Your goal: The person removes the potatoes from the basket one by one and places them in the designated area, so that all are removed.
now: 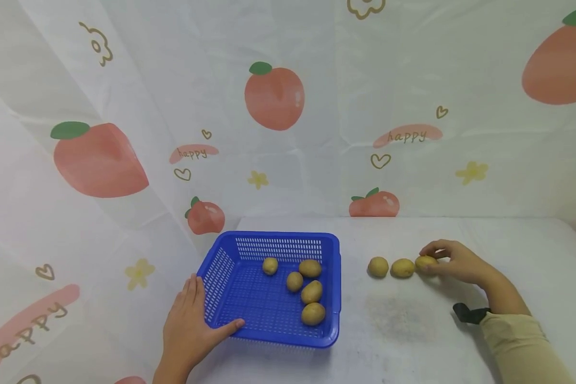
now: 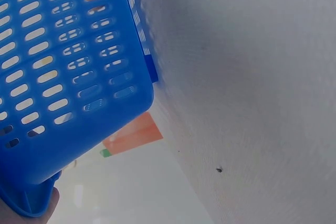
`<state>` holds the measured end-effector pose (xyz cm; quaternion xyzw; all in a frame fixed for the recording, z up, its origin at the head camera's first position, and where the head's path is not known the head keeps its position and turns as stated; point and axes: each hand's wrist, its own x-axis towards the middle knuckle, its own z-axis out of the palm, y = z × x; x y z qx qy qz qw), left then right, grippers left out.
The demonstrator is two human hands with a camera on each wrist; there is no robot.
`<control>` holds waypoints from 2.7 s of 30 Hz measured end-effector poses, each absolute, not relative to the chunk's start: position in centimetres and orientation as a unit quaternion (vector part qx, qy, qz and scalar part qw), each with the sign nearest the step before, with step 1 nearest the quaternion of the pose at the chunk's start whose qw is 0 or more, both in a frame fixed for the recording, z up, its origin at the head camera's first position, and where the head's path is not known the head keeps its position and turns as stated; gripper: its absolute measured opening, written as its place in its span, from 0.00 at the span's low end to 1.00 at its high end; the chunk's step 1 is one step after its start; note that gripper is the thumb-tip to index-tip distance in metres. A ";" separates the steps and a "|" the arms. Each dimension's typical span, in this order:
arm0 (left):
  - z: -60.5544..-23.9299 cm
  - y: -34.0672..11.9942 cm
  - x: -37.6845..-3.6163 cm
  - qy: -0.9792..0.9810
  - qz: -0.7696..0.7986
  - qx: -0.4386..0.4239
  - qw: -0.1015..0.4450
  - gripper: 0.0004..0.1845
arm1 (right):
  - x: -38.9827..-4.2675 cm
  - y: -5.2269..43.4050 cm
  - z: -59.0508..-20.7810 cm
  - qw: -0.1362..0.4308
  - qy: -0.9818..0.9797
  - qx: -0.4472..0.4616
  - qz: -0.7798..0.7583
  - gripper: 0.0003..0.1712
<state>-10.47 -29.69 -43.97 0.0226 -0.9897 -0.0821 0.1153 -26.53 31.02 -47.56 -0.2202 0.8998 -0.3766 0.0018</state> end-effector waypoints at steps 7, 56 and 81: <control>-43.8 -29.6 -10.5 -0.990 -0.087 0.022 0.113 0.80 | -26.4 31.0 -47.5 -0.011 0.902 -0.217 -0.372 0.16; -44.0 -29.7 -10.4 -0.988 -0.084 0.020 0.124 0.80 | -26.1 30.7 -45.8 0.029 0.875 -0.263 -0.405 0.19; -44.2 -29.7 -10.4 -0.988 -0.087 0.019 0.126 0.80 | -29.3 18.7 -36.3 0.022 0.814 -0.360 -0.455 0.21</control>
